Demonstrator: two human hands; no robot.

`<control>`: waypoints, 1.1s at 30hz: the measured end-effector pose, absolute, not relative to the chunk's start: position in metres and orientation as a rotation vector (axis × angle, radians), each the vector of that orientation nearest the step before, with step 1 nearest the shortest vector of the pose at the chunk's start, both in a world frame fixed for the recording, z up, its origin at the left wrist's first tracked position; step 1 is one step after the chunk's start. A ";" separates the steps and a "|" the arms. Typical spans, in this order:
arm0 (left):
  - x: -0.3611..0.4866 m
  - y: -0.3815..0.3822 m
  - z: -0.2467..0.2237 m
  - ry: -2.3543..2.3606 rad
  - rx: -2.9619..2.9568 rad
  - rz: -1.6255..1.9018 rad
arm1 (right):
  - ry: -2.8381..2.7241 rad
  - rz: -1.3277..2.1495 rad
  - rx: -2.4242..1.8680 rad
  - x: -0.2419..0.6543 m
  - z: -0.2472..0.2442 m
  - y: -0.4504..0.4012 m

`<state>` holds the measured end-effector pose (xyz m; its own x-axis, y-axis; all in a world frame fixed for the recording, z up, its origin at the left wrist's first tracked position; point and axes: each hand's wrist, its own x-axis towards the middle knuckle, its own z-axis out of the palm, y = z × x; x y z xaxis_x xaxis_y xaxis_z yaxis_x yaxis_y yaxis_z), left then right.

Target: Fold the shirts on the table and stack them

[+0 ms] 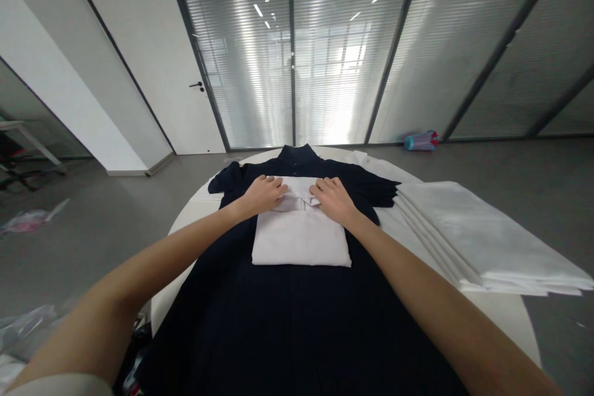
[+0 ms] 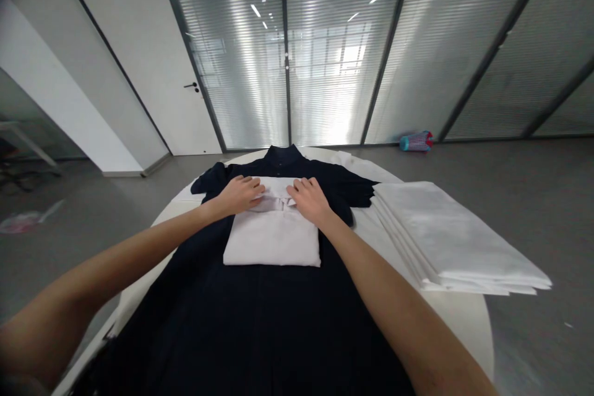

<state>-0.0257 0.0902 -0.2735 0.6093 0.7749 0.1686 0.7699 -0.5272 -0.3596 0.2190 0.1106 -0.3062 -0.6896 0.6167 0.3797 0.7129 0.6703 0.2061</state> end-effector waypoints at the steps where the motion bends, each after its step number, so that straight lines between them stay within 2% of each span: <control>1: -0.022 0.087 -0.282 -1.225 -2.435 -0.005 | -2.604 -0.522 -1.083 0.219 -0.308 0.110; 7: -0.032 0.072 -0.290 -1.081 -2.380 -0.220 | -2.527 -0.683 -1.136 0.219 -0.315 0.109; 14: -0.068 0.058 -0.296 -1.148 -2.339 -0.187 | -2.515 -0.692 -1.039 0.219 -0.318 0.113; 19: -0.052 0.061 -0.305 -1.204 -2.291 -0.221 | -2.513 -0.678 -1.011 0.218 -0.317 0.112; 24: -0.030 0.064 -0.304 -1.070 -2.242 -0.273 | -2.491 -0.700 -0.998 0.216 -0.319 0.111; 28: -0.016 0.066 -0.304 -0.915 -2.317 -0.218 | -2.490 -0.700 -0.960 0.215 -0.321 0.112; 33: -0.014 0.062 -0.306 -0.934 -2.443 -0.209 | -2.574 -0.631 -0.897 0.216 -0.322 0.114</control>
<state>-0.0140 0.0620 -0.3057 0.7511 0.5803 0.3149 0.6592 -0.6320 -0.4075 0.2156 0.1143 -0.3221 -0.7416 0.4969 0.4507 0.6490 0.7015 0.2946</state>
